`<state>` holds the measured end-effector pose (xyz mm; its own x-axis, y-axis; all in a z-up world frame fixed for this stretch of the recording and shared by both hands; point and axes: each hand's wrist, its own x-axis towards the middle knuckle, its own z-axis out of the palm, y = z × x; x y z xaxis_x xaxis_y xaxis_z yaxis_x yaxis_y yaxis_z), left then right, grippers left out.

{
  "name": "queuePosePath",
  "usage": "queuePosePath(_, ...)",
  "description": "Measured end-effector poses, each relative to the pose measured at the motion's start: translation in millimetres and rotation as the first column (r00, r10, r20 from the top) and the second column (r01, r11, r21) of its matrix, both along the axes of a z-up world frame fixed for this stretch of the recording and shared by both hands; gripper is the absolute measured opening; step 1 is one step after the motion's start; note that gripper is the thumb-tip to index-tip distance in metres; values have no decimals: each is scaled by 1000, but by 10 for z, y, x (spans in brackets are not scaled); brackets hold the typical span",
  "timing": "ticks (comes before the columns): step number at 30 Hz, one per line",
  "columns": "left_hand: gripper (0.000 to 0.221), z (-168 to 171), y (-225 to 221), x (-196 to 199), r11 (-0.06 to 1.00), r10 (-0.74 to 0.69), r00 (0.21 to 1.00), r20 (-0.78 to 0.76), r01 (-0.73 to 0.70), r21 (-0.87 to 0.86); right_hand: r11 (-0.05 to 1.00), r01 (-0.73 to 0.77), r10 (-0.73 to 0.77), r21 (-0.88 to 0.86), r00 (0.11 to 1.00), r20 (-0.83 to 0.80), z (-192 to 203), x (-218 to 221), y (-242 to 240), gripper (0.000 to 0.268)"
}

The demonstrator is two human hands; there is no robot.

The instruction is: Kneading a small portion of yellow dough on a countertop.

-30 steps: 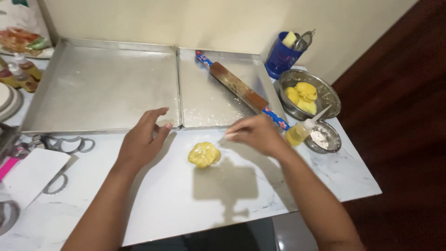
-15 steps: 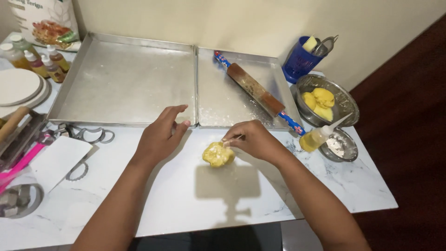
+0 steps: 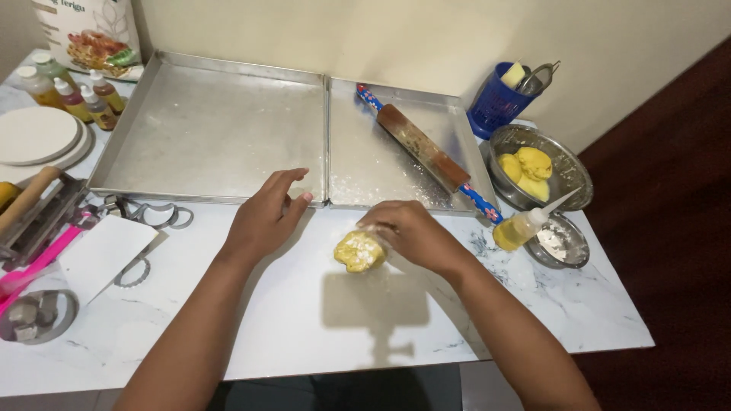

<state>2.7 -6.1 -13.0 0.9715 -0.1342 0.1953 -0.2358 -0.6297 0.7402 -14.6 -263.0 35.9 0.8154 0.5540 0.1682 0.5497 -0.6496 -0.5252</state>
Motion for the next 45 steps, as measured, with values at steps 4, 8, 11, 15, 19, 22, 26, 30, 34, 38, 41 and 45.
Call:
queuePosePath(4,48,7,-1,1,1000,-4,1000,0,4,-7,999,-30,27,-25,994,-109,76,-59,143,24)
queuePosePath(8,48,6,8,-1,1000,-1,1000,22,1,-24,988,-152,151,-10,986,-77,33,-53,215,25)
queuePosePath(11,48,23,9,1,1000,9,1000,2,-9,-16,984,-157,151,-83,986,-74,22,-27,252,25)
queuePosePath(15,47,54,18,-21,999,7,1000,5,-7,-35,979,-115,107,-171,993,-56,61,-8,249,27)
queuePosePath(19,47,27,27,-9,999,15,1000,8,-14,-38,976,-41,28,-214,998,-59,47,69,120,25)
queuePosePath(22,47,5,27,12,1000,7,999,35,-6,-22,962,-13,0,-272,999,-48,-35,127,40,26)
queuePosePath(26,47,18,13,13,1000,5,1000,-31,-5,-6,915,-70,0,-397,985,-175,-158,127,94,55)
queuePosePath(30,47,34,12,1,1000,5,999,-46,-5,1,888,-127,-35,-442,940,-339,-360,212,72,78)
queuePosePath(34,48,61,17,-16,1000,10,999,-40,-11,-9,882,-164,-20,-443,924,-383,-360,320,-8,82)
queuePosePath(38,47,19,19,4,1000,9,1000,-16,-9,-1,859,-266,75,-438,911,-406,-358,476,-107,82)
queuePosePath(41,47,5,25,17,1000,6,1000,3,-6,-14,847,-283,87,-450,909,-408,-387,531,-109,81)
queuePosePath(45,47,22,17,2,1000,8,1000,-12,-9,-20,829,-317,161,-460,924,-346,-356,499,-11,74)
